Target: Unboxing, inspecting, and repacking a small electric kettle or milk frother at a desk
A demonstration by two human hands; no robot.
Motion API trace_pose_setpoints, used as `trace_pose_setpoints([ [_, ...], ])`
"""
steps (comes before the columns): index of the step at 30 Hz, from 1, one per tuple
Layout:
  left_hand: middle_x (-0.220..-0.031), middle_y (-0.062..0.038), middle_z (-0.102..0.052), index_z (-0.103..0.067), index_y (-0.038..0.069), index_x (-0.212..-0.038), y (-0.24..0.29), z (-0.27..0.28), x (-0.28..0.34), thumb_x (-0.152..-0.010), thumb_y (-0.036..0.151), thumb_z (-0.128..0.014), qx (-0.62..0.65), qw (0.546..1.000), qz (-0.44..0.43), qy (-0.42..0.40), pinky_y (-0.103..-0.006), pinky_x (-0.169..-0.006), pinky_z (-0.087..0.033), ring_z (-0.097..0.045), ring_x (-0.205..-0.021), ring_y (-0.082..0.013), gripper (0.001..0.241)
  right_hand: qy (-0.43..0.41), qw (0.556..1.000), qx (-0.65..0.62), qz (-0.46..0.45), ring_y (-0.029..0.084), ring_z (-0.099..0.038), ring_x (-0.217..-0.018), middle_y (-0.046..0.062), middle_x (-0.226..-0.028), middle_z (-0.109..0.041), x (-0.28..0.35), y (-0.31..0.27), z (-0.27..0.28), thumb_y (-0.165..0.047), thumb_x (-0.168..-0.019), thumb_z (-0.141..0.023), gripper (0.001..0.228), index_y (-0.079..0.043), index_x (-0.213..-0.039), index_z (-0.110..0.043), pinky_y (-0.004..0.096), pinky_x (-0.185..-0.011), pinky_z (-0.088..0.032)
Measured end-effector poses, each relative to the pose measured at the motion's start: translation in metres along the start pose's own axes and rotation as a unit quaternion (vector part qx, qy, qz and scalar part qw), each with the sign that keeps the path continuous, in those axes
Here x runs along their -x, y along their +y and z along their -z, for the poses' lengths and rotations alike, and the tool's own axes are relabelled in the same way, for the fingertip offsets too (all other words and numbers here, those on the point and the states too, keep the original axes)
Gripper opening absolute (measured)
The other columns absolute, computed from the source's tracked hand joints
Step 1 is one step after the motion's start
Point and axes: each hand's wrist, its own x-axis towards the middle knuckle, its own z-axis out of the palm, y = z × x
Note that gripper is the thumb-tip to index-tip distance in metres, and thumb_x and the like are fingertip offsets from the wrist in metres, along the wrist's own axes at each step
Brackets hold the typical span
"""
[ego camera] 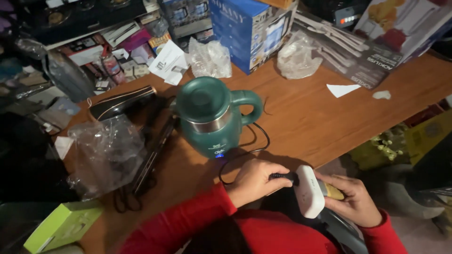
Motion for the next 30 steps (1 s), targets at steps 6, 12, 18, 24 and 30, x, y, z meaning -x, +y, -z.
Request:
trace_pose_setpoints([
  [6,-0.1,-0.003,-0.08,-0.078,0.017,-0.112,-0.003,0.0,0.0,-0.087,0.047,-0.072,0.006,0.999,0.039,-0.015,-0.0343,-0.081,-0.054,-0.077,-0.091,-0.0219,0.04,-0.043,0.999,-0.004,-0.027,0.006,-0.077,-0.082,0.004,-0.118,-0.082,-0.012,0.004,0.008,-0.032,-0.078,-0.082,0.063,-0.01,-0.135,-0.067,0.024,-0.07,-0.059],
  [12,-0.107,-0.01,-0.079,-0.075,0.012,-0.12,0.005,0.017,-0.006,-0.091,0.051,-0.063,0.0,0.998,0.037,-0.058,-0.0368,-0.085,-0.052,-0.075,-0.1,-0.0271,0.05,-0.007,0.999,-0.026,-0.028,0.013,-0.079,-0.095,0.008,-0.121,-0.08,-0.019,0.004,0.012,-0.028,-0.075,-0.084,0.061,-0.008,-0.131,-0.07,0.027,-0.079,-0.061],
  [18,-0.102,-0.008,-0.08,-0.077,0.013,-0.111,0.009,0.022,-0.006,-0.09,0.045,-0.07,-0.039,0.999,-0.018,-0.02,-0.0392,-0.078,-0.053,-0.075,-0.091,-0.0268,0.039,-0.029,0.998,-0.056,-0.009,0.003,-0.07,-0.071,0.002,-0.103,-0.085,-0.014,0.004,0.001,-0.031,-0.076,-0.086,0.066,-0.007,-0.134,-0.066,0.022,-0.061,-0.057],
  [24,-0.103,-0.009,-0.079,-0.077,0.01,-0.11,0.001,0.013,-0.005,-0.092,0.042,-0.071,-0.091,0.992,-0.088,0.004,-0.0414,-0.076,-0.054,-0.075,-0.09,-0.0272,0.037,-0.014,0.999,-0.051,0.003,0.012,-0.08,-0.088,0.009,-0.114,-0.081,-0.007,0.01,-0.006,-0.031,-0.073,-0.089,0.07,-0.009,-0.135,-0.066,0.025,-0.073,-0.063],
  [30,-0.099,-0.007,-0.079,-0.076,0.014,-0.109,0.016,0.026,-0.021,-0.095,0.042,-0.066,-0.121,0.988,-0.095,-0.004,-0.0418,-0.067,-0.052,-0.074,-0.083,-0.0268,0.033,-0.028,1.0,0.007,0.008,0.012,-0.08,-0.086,0.007,-0.113,-0.082,-0.018,0.026,0.015,-0.035,-0.072,-0.088,0.068,-0.009,-0.132,-0.067,0.028,-0.074,-0.063],
])
